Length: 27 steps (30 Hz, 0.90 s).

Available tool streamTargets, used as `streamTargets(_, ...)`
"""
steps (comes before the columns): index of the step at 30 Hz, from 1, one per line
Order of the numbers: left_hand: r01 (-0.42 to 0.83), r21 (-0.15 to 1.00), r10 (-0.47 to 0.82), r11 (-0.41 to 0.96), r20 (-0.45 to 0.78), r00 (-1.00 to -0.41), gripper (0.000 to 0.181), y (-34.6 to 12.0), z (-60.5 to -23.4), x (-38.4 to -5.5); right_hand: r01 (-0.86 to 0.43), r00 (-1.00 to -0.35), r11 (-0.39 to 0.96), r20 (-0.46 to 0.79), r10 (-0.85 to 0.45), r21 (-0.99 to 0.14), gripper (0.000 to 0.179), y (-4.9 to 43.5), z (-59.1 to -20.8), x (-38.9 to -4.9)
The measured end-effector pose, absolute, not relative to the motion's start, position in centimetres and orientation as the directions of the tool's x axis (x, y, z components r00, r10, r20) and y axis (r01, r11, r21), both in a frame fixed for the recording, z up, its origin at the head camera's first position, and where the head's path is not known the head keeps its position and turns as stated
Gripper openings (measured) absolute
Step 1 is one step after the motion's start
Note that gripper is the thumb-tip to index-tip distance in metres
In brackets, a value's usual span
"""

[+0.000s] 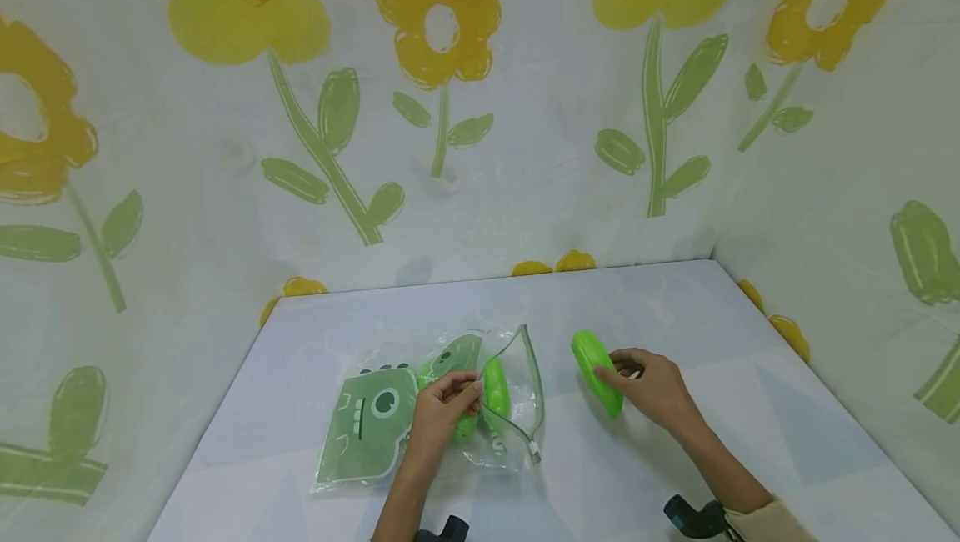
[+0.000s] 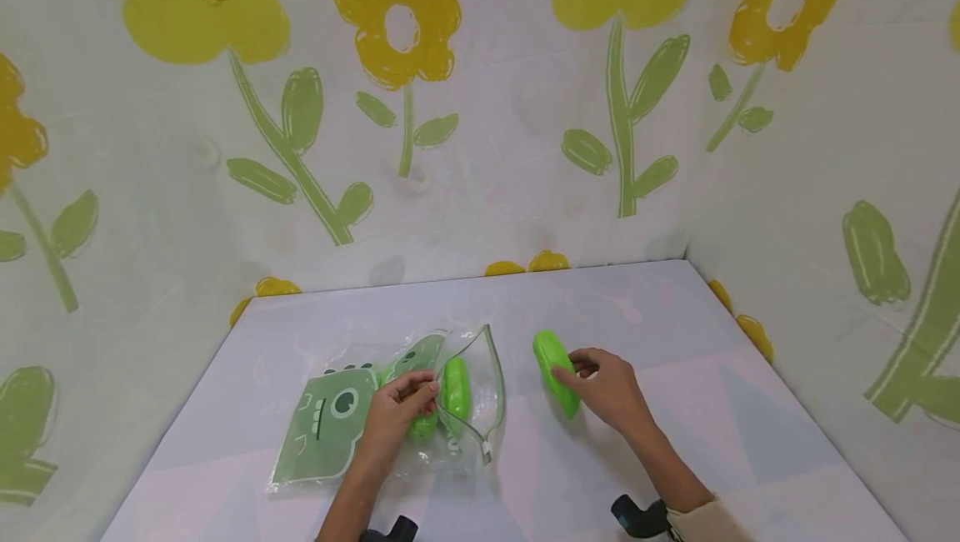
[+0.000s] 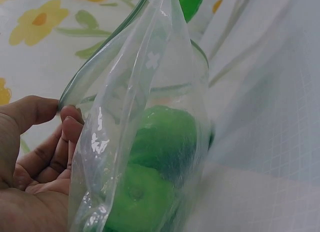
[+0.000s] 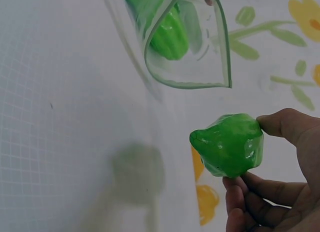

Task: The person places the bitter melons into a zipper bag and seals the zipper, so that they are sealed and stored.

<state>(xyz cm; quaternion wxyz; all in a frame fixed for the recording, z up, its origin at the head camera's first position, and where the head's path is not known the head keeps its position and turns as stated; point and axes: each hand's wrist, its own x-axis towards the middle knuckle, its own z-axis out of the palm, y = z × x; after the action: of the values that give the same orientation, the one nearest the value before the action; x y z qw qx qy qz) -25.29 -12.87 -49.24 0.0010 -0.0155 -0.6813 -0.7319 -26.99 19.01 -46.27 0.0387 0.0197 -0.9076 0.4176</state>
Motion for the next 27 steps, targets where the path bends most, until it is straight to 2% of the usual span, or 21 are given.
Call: streamTargets(27, 0.037, 0.996, 0.029, -0.081, 0.040, -0.999, 0.032, -12.9, -49.5, -25.5, -0.080, -0.996, 0.625, 0.090, -0.016, -0.777, 0.058, 17.7, -46.6, -27.1)
